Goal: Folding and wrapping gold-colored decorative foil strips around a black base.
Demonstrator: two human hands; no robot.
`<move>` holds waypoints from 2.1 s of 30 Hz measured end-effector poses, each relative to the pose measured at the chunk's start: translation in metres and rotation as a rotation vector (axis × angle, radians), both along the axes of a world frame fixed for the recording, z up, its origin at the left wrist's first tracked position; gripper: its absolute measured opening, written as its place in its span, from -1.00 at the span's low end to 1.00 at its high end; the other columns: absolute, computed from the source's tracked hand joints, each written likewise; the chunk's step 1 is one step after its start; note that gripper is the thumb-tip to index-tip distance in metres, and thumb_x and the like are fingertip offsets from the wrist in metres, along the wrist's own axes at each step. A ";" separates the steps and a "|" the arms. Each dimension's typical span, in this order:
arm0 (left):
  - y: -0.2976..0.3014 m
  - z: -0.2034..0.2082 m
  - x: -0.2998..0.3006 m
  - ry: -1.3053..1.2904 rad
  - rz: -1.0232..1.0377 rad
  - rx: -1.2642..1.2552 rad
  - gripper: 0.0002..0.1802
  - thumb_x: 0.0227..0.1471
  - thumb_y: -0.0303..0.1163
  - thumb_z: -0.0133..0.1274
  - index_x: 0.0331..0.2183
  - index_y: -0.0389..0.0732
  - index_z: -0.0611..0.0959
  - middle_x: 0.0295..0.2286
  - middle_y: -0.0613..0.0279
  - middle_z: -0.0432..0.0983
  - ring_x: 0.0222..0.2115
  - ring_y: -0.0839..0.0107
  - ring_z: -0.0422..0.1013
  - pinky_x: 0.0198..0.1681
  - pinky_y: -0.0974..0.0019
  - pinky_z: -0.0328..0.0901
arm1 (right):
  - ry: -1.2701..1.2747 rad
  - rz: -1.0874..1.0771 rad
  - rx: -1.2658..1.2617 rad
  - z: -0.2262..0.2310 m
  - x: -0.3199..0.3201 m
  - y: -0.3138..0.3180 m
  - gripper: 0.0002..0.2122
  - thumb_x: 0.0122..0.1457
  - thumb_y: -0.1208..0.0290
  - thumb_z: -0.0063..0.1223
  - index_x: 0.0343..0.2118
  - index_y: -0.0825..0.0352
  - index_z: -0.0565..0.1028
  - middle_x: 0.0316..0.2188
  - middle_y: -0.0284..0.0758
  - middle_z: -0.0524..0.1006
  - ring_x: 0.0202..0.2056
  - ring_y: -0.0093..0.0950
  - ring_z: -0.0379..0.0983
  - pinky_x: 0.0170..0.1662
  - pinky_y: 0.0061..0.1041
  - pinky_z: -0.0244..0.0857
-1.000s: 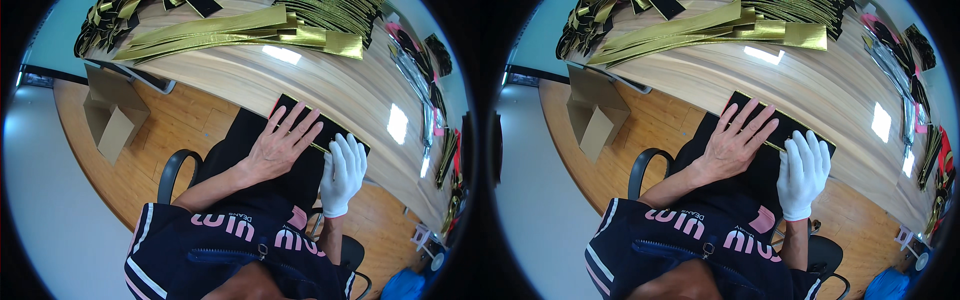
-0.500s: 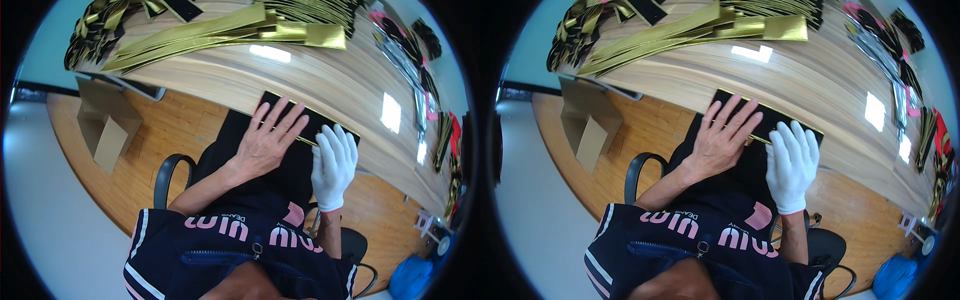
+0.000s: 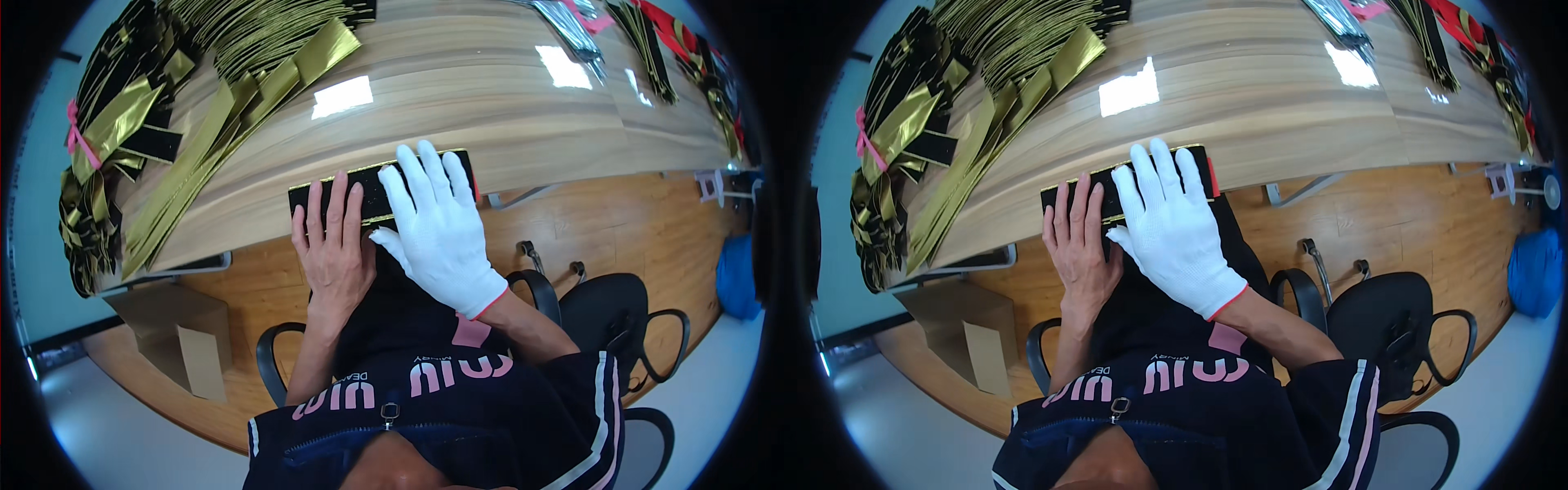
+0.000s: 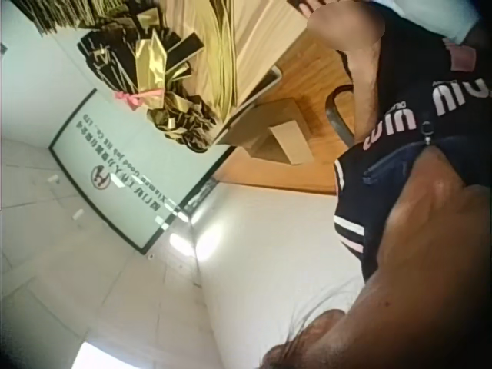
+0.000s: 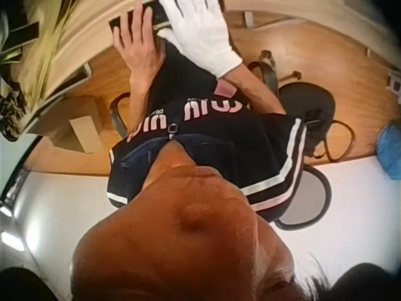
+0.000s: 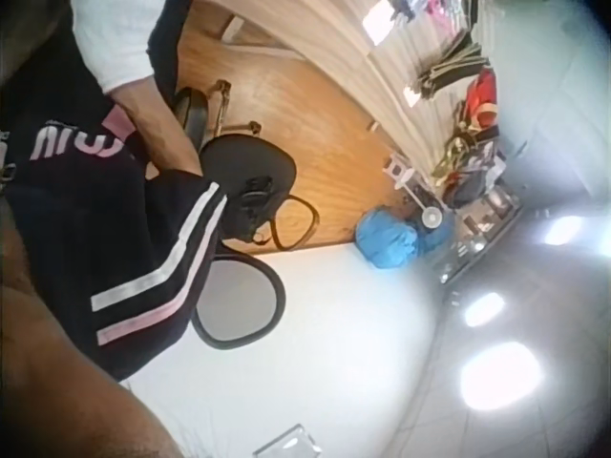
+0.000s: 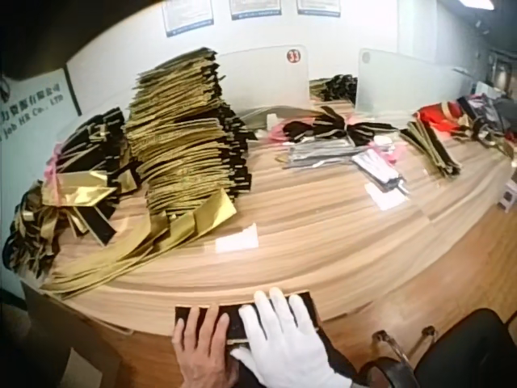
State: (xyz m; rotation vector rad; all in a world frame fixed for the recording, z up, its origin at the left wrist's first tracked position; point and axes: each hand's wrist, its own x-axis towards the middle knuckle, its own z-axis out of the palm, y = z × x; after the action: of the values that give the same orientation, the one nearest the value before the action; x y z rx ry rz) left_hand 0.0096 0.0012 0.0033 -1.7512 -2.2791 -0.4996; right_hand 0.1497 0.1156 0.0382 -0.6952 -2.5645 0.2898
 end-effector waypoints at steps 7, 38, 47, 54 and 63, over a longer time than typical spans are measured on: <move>0.001 -0.003 0.001 -0.027 -0.023 0.045 -0.08 -0.12 -0.44 0.24 0.34 -0.14 0.41 0.41 0.15 0.19 0.42 -0.02 0.06 0.43 -0.16 -0.12 | 0.036 -0.011 -0.017 -0.009 0.002 0.003 -0.31 0.13 0.07 0.34 0.24 0.41 0.42 0.30 0.04 0.35 0.38 0.02 0.17 0.44 0.03 -0.03; 0.001 -0.002 0.000 0.083 -0.012 -0.026 -0.08 -0.11 -0.42 0.30 0.33 -0.10 0.41 0.39 0.11 0.21 0.43 0.02 0.04 0.44 -0.13 -0.13 | 0.006 -0.065 -0.026 -0.015 0.002 0.006 -0.29 0.16 0.06 0.31 0.26 0.45 0.40 0.30 0.14 0.32 0.40 0.09 0.13 0.46 0.03 -0.04; 0.002 -0.005 -0.001 0.073 -0.003 0.003 -0.17 -0.02 -0.37 0.30 0.31 -0.04 0.46 0.38 0.18 0.25 0.39 0.00 0.12 0.39 -0.13 -0.08 | 0.002 -0.067 -0.041 -0.019 0.003 0.008 -0.29 0.16 0.07 0.31 0.27 0.44 0.39 0.33 0.14 0.28 0.40 0.08 0.12 0.46 0.04 -0.04; 0.002 -0.006 -0.002 0.061 -0.005 0.022 -0.18 -0.03 -0.37 0.30 0.30 -0.05 0.47 0.37 0.18 0.26 0.39 0.00 0.12 0.39 -0.13 -0.08 | 0.067 -0.060 0.001 -0.029 0.001 0.011 -0.29 0.05 0.24 0.38 0.26 0.44 0.40 0.32 0.11 0.30 0.40 0.07 0.14 0.44 0.05 -0.01; 0.000 -0.003 -0.002 0.074 -0.014 0.001 -0.11 -0.06 -0.42 0.32 0.32 -0.09 0.42 0.38 0.16 0.24 0.41 0.01 0.09 0.43 -0.10 -0.10 | 0.032 -0.105 -0.052 -0.003 0.044 0.019 -0.32 0.01 0.45 0.38 0.24 0.44 0.38 0.30 -0.03 0.34 0.39 0.02 0.16 0.45 0.03 -0.01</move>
State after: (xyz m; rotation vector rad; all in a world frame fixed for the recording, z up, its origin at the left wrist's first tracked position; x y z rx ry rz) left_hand 0.0074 0.0011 0.0004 -1.7562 -2.2176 -0.4307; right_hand 0.1937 0.1349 0.0349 -0.8346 -2.4881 0.3310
